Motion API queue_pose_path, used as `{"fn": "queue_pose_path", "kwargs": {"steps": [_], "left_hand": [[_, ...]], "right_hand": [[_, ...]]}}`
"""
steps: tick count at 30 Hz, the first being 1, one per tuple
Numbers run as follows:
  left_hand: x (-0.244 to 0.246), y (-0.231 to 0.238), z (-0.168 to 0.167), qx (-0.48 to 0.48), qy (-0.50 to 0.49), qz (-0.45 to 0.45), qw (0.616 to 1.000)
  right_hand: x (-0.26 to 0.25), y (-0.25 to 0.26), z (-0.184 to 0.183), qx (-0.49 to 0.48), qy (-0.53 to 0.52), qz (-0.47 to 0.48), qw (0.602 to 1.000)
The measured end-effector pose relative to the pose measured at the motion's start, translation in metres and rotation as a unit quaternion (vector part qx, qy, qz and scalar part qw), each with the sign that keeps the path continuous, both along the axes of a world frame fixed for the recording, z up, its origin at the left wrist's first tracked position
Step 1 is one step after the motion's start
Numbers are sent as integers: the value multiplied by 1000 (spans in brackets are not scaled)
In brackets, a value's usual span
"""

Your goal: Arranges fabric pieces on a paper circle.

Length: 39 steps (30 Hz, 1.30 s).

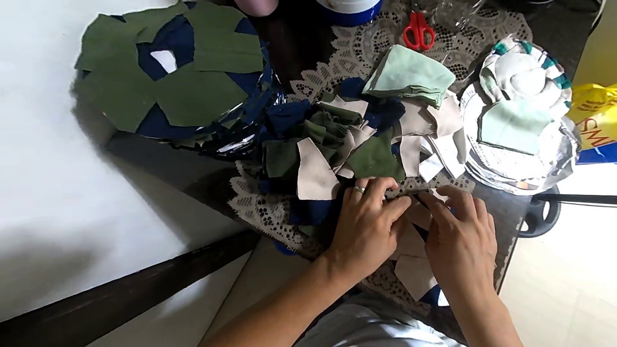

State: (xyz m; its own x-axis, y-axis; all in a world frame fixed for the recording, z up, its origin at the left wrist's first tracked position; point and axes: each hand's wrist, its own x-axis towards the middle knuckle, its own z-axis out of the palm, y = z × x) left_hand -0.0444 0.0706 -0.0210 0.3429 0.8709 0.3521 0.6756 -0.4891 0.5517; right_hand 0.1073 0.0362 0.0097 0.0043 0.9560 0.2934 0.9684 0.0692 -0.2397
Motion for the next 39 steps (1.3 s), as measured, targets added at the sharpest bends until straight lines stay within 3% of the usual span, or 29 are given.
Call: {"fn": "queue_pose_path", "kwargs": {"steps": [7, 11, 16, 19, 24, 31, 35, 37, 39], "left_hand": [[-1, 0, 0, -8, 8, -8, 1000], [-2, 2, 3, -25, -10, -7, 1000], [-7, 4, 11, -75, -96, -2, 993], [2, -2, 20, -36, -84, -24, 996], [45, -20, 24, -36, 87, -149, 984], [69, -26, 12, -48, 242, -172, 954], [69, -24, 19, -84, 238, -179, 951], [65, -16, 27, -107, 174, -174, 963], [56, 3, 36, -72, 118, -138, 981]], "right_hand": [[-7, 13, 10, -56, -20, -10, 998], [9, 15, 26, -104, 85, -7, 991], [64, -30, 29, 25, 157, -89, 983], [85, -64, 15, 60, 180, -134, 973], [75, -96, -2, 112, 205, -150, 961], [43, -112, -18, 170, 249, -137, 944], [31, -108, -30, 195, 263, -132, 936], [30, -107, -36, 197, 277, -132, 931], [30, -107, -39, 198, 291, -137, 926]]}}
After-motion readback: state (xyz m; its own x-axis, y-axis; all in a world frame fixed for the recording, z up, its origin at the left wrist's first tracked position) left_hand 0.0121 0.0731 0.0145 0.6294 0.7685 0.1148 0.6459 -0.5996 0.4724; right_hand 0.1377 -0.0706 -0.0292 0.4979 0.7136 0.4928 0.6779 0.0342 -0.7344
